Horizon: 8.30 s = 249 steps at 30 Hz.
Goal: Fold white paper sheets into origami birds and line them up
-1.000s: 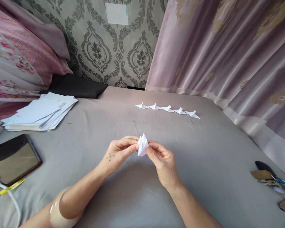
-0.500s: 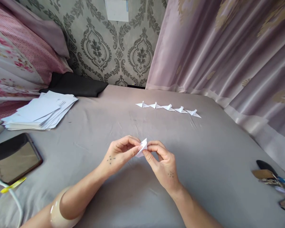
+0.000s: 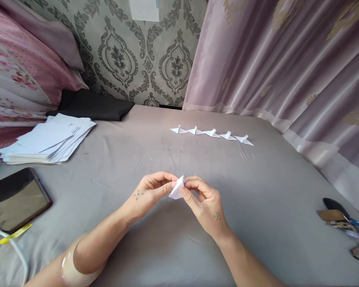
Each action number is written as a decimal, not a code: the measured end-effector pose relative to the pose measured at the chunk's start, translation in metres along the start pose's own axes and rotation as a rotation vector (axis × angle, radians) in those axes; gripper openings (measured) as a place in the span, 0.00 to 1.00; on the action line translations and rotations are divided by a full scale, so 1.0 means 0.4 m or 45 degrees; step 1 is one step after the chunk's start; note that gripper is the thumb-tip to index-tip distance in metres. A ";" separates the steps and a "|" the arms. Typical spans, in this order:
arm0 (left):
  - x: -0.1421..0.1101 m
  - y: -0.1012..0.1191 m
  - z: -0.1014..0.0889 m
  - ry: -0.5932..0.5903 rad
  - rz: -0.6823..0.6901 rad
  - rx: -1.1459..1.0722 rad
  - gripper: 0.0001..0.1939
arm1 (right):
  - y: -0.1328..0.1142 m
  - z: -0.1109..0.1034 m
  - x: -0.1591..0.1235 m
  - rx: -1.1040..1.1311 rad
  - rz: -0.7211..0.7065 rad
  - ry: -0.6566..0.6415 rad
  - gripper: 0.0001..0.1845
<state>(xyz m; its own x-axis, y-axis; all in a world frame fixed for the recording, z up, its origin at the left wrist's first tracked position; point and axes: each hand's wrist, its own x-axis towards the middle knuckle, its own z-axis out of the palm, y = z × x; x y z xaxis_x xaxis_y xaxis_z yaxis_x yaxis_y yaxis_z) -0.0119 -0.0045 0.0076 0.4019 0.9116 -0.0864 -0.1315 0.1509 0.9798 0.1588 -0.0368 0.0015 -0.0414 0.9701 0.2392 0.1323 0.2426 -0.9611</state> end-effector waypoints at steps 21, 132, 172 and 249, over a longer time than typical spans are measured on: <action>-0.010 0.005 0.012 0.062 0.433 0.219 0.05 | -0.014 -0.002 -0.011 -0.444 -0.590 0.200 0.13; 0.200 -0.057 -0.009 0.064 -0.381 0.078 0.31 | 0.135 -0.066 0.157 0.443 0.943 0.040 0.17; 0.163 -0.032 0.026 0.244 -0.014 0.173 0.10 | 0.065 -0.080 0.148 0.145 0.441 0.117 0.14; 0.176 -0.062 0.016 0.140 0.216 0.237 0.12 | 0.088 -0.063 0.136 -0.325 -0.069 0.066 0.08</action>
<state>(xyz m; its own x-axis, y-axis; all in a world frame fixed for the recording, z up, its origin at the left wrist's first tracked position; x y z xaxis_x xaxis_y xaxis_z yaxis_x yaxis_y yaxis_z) 0.0256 0.0533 -0.0218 0.2860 0.9555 0.0726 -0.0155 -0.0712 0.9973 0.1864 0.0247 -0.0160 -0.0050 0.9531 0.3027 0.3772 0.2822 -0.8821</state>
